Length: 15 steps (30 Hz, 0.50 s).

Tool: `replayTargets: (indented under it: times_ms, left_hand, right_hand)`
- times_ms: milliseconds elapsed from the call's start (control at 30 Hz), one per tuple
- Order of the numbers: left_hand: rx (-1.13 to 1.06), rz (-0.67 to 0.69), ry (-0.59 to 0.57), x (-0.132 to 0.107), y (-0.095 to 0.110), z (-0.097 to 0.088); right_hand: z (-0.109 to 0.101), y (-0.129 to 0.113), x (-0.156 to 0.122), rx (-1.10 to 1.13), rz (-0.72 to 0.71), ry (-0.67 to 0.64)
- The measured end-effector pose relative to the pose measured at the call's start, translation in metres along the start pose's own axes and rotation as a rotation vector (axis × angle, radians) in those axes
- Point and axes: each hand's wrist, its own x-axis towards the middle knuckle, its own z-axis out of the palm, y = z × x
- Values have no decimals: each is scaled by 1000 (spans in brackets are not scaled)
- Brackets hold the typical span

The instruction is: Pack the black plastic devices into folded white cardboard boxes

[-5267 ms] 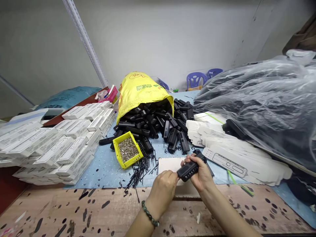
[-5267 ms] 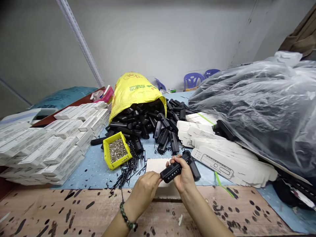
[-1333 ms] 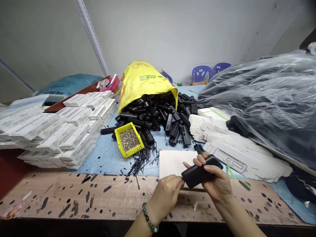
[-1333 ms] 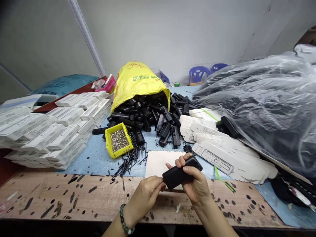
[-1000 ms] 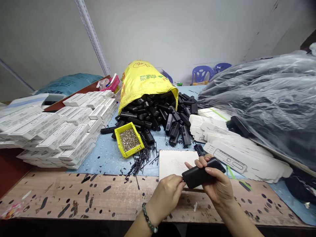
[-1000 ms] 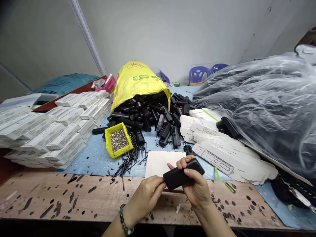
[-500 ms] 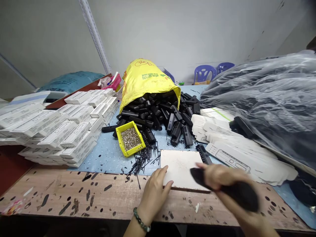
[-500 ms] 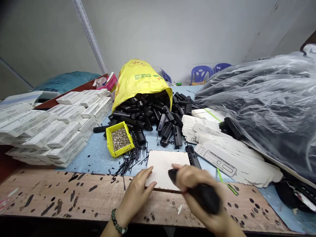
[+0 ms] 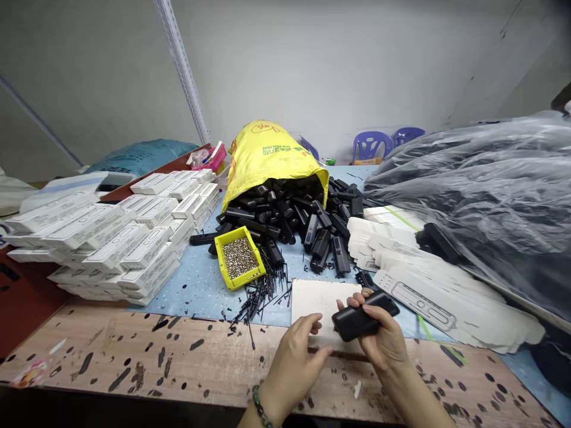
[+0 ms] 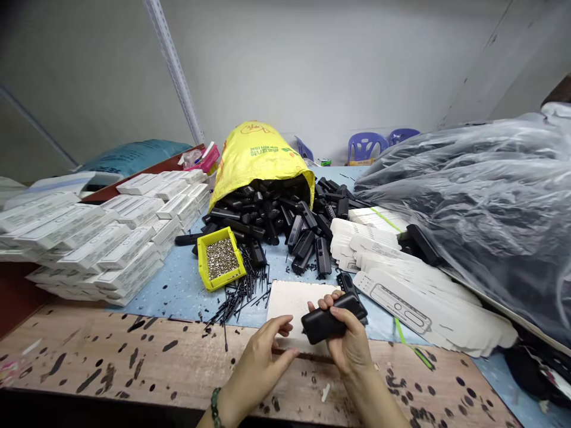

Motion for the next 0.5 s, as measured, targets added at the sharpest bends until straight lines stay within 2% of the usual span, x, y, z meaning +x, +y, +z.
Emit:
replayTargets:
  times_ms: [167,367,500]
  left_hand:
    - [-136,19,-10,4,16,13]
    - [-73,70,55,5,15,18]
    - [-76,33,43,1,15,9]
  right_hand:
    - [7,1,-8,-27,-4,-63]
    - [12,-6,-10,-26,30,117]
    - [17,-13,-7,116,39,110]
